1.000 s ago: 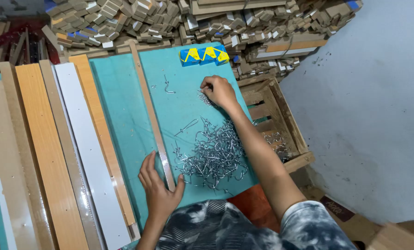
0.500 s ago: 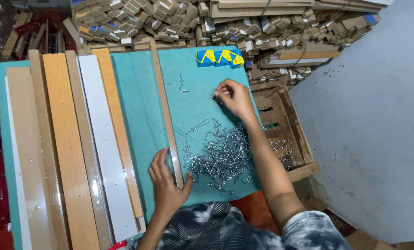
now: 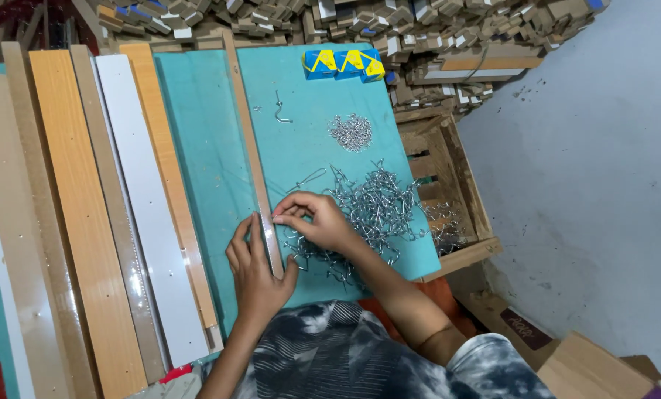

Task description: Assembling metal hooks onto wooden and plastic strips by sliding them into place.

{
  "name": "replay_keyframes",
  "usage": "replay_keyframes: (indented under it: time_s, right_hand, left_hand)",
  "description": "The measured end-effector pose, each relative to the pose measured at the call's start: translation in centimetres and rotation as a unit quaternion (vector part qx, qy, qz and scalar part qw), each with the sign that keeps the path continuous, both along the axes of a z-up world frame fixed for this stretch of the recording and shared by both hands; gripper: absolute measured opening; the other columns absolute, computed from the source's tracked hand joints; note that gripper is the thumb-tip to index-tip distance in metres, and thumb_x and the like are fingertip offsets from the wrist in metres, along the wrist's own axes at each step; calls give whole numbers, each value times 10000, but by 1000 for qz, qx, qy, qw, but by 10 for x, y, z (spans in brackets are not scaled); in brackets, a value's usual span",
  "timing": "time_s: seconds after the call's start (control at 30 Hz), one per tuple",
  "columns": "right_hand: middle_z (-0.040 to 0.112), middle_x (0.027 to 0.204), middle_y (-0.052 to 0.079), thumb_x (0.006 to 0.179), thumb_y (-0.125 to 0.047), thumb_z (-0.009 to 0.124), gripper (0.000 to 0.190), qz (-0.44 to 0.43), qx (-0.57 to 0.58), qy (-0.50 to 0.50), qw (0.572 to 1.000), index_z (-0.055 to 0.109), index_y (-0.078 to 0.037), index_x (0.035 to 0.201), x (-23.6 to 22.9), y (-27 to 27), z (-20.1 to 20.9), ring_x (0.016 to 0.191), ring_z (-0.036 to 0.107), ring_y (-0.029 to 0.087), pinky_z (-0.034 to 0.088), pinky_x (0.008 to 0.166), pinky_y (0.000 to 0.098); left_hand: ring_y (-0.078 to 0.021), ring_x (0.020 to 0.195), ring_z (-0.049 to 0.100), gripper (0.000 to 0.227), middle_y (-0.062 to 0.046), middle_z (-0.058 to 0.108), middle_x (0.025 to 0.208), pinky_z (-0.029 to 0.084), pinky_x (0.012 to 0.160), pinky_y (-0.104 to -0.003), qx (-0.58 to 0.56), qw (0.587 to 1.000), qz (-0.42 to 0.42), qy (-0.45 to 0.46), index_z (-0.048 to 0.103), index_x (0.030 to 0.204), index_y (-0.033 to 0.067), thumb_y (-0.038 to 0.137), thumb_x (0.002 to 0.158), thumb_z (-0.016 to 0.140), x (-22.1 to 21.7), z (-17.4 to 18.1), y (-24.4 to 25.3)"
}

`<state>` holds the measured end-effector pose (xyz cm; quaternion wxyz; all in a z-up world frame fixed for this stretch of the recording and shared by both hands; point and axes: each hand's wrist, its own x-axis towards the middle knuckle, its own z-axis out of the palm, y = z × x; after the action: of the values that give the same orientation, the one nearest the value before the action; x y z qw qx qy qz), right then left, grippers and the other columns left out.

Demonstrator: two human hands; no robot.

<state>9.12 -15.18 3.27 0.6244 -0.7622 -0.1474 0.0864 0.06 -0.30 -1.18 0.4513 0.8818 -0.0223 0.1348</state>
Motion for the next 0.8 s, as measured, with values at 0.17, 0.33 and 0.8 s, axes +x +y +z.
replay_keyframes:
  time_s: [0.17,0.33,0.8]
  right_hand:
    - [715,830,99,883,-86,808,112,31,-70,-73,994,757,-62,980,-10,7,8,776,702,202,584,721,317]
    - [710,814,69,881,-95,811,95,34,-69,-107,991,753,-85,955,-17,7,7,773,705,195,582,719,300]
    - [514,839,96,1074,-144,481,191,-7,-216,-197,956,496,-54,906,-54,27,3,778,518,247,424,710,358]
  left_hand:
    - [-451,1318,377,970,-206,381,1493,364,1070,-522,1,1000,1,12,383,1573,-13,136,675,719,-1,1,0]
    - [-463,1329,360,965,-216,361,1505,393,1066,-495,-3,1000,-4,3,353,1591,-14,90,690,681,-1,-2,0]
    - [-472,1343,403,687,-205,354,1574,421,1027,-570,46,999,2,14,272,1632,114,332,1020,493,-4,-2,0]
